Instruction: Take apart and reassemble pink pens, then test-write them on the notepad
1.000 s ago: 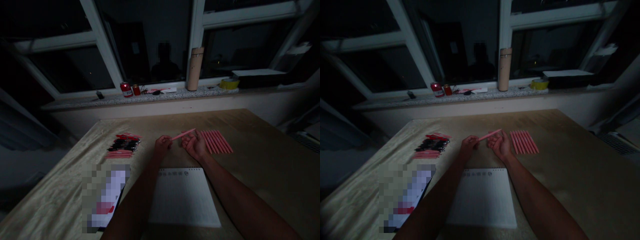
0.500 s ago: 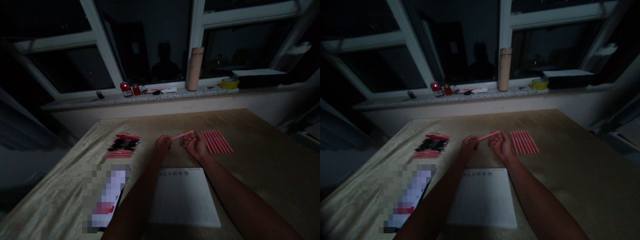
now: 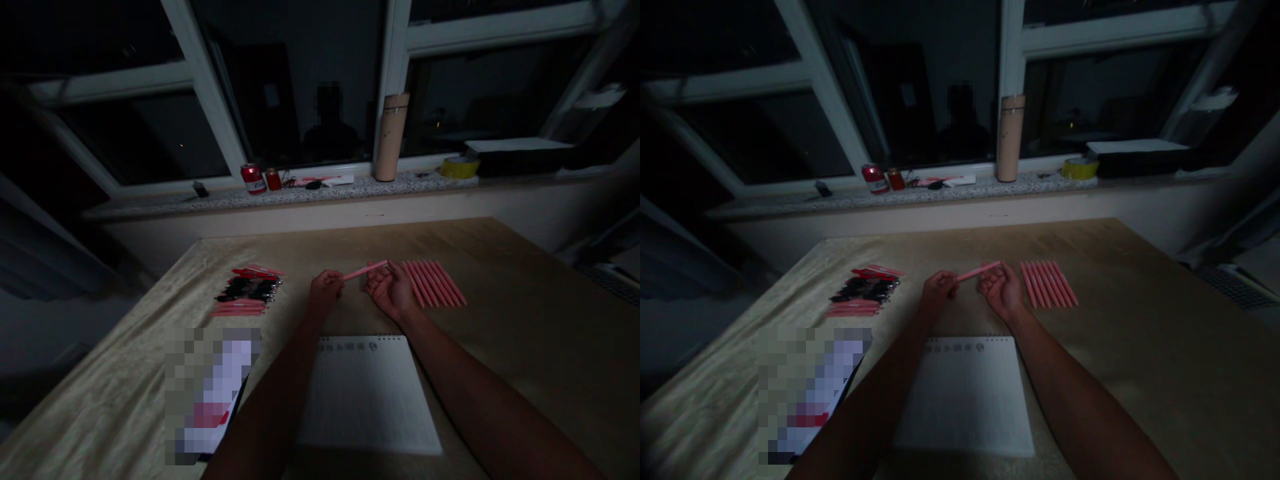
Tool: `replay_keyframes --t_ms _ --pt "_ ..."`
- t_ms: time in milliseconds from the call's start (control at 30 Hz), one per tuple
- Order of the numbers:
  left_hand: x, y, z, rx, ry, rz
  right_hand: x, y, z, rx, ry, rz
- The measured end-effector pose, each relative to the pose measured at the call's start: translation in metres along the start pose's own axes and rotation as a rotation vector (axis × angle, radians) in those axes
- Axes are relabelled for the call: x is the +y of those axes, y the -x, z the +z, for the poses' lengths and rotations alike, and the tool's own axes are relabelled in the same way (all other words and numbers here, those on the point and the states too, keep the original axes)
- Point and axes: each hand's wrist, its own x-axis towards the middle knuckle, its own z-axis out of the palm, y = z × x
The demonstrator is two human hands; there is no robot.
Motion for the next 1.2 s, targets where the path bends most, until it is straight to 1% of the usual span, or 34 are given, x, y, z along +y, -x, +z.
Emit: replay_keyframes --t_ms 167,500,700,1200 --pt "0.0013 0.0006 0.0002 -0.003 0.015 -0.007 0.0001 0.0004 -0.0002 -0.01 0.011 0.009" --pt "0.0002 0.0002 -0.0006 -0.005 0.015 0.005 0.0001 -0.0008 0.0004 0.015 -0.002 0.001" --pt "0.003 0.0017 0.0003 0.0 0.009 -0.006 -0.0002 0.0001 -0.0015 -0.004 -0.016 0.012" --pt "0.0032 0.0012 0.0003 0.004 0.019 -0.013 -0.0003 0.0005 0.0012 0.019 0.022 0.011"
